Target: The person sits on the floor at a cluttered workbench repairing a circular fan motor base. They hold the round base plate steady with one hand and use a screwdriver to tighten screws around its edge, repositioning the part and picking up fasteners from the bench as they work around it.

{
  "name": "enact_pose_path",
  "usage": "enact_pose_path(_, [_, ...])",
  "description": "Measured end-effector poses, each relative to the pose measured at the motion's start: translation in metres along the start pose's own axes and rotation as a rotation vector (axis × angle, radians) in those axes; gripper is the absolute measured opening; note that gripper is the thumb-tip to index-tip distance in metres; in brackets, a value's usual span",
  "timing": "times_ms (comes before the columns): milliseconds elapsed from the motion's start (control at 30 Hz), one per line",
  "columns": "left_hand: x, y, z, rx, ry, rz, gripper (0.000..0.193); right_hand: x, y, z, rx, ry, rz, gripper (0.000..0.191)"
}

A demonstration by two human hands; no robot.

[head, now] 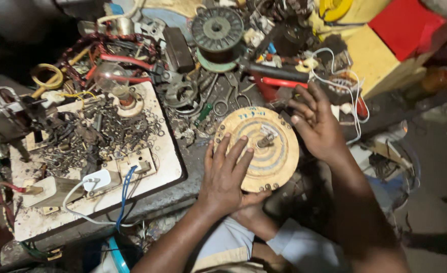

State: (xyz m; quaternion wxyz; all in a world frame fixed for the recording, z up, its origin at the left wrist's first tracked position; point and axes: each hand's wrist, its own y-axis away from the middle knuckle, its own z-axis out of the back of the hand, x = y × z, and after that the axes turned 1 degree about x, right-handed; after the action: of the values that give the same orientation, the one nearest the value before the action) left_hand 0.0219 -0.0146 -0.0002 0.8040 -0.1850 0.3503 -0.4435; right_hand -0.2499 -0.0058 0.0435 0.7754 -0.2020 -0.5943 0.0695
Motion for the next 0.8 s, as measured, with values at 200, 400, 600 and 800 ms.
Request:
enact_pose_path(200, [0.011, -0.002, -0.004, 0.062, -0.015, 0.023, 0.096, 0.001, -0.056, 0.013, -0.006, 1.104, 0.208, 0.05])
enact_pose_path(400, [0.017, 0.0, -0.008, 0.041, 0.01, 0.018, 0.097, -0.028, -0.111, 0.014, 0.21, 1.145, -0.002, 0.055])
enact_pose_path(600, [0.017, -0.001, -0.003, 0.048, 0.007, 0.021, 0.095, -0.009, -0.124, 0.01, 0.328, 1.192, -0.101, 0.055])
enact_pose_path(800, [0.013, 0.002, 0.004, 0.026, 0.015, 0.008, 0.095, 0.04, -0.093, 0.013, 0.134, 1.325, -0.045, 0.038])
